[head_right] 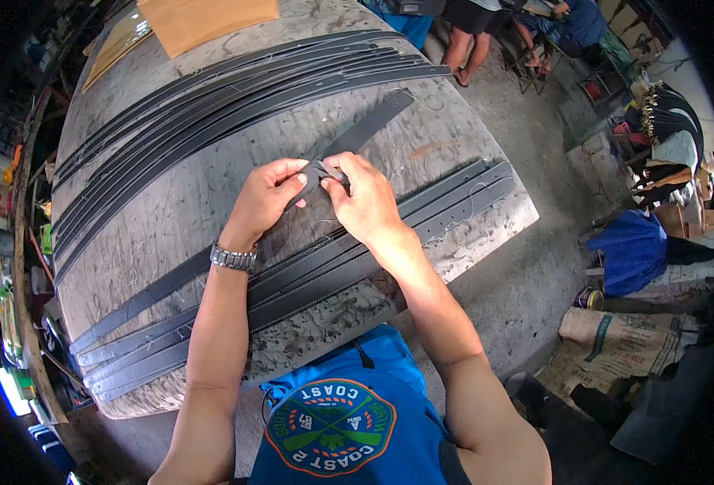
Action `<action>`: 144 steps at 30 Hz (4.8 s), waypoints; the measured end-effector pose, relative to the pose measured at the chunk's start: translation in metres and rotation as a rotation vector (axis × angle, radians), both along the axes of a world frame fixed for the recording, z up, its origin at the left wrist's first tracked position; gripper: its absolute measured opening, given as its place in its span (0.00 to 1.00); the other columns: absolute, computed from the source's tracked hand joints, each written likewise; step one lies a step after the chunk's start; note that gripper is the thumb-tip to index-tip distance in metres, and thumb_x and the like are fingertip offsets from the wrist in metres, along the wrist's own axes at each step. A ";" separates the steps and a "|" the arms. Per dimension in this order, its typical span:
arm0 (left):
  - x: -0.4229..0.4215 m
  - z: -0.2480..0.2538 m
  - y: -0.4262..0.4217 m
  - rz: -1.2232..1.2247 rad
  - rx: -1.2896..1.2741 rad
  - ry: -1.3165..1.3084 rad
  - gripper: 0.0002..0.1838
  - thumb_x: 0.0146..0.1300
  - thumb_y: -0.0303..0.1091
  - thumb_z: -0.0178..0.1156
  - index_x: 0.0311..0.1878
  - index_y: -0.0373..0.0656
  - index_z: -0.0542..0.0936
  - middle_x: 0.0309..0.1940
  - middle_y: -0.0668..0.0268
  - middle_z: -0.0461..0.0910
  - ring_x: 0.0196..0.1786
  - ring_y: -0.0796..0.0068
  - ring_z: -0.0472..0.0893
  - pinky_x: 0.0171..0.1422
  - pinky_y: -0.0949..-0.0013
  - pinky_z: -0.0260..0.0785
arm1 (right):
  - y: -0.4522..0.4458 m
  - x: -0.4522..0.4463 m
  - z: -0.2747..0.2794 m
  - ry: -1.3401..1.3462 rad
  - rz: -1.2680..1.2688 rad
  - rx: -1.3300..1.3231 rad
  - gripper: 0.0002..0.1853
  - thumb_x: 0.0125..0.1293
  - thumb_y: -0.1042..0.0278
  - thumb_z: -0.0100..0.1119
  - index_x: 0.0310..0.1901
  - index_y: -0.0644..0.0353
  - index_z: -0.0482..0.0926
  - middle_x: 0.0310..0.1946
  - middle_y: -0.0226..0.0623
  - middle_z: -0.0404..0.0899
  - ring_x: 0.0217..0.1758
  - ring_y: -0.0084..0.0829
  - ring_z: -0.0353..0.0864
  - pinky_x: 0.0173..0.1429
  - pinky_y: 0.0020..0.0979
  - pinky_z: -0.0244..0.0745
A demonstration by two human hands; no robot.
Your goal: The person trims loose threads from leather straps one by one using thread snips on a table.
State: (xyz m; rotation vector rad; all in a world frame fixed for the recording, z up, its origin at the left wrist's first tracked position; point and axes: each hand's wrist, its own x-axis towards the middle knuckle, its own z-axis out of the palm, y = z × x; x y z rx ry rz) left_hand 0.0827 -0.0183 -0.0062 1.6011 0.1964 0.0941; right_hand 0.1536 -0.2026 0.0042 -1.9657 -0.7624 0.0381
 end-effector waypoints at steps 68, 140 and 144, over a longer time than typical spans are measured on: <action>0.000 0.003 0.002 -0.081 -0.131 0.059 0.17 0.75 0.30 0.61 0.61 0.28 0.82 0.44 0.66 0.88 0.36 0.81 0.82 0.41 0.75 0.77 | 0.011 -0.001 -0.022 0.159 -0.029 0.167 0.13 0.68 0.78 0.67 0.53 0.64 0.80 0.39 0.38 0.85 0.40 0.29 0.88 0.44 0.34 0.81; -0.004 0.008 0.007 -0.131 -0.075 0.138 0.21 0.74 0.26 0.55 0.68 0.34 0.80 0.49 0.68 0.87 0.35 0.80 0.84 0.47 0.74 0.78 | -0.010 0.002 0.008 0.142 -0.013 -0.204 0.16 0.74 0.65 0.60 0.59 0.54 0.71 0.38 0.53 0.87 0.41 0.58 0.87 0.47 0.51 0.77; -0.004 0.009 0.007 -0.132 -0.082 0.125 0.21 0.74 0.26 0.55 0.68 0.34 0.79 0.49 0.67 0.87 0.35 0.80 0.85 0.46 0.74 0.78 | -0.005 0.002 0.014 0.164 -0.008 -0.243 0.15 0.74 0.64 0.60 0.58 0.55 0.71 0.36 0.53 0.87 0.41 0.58 0.87 0.46 0.52 0.77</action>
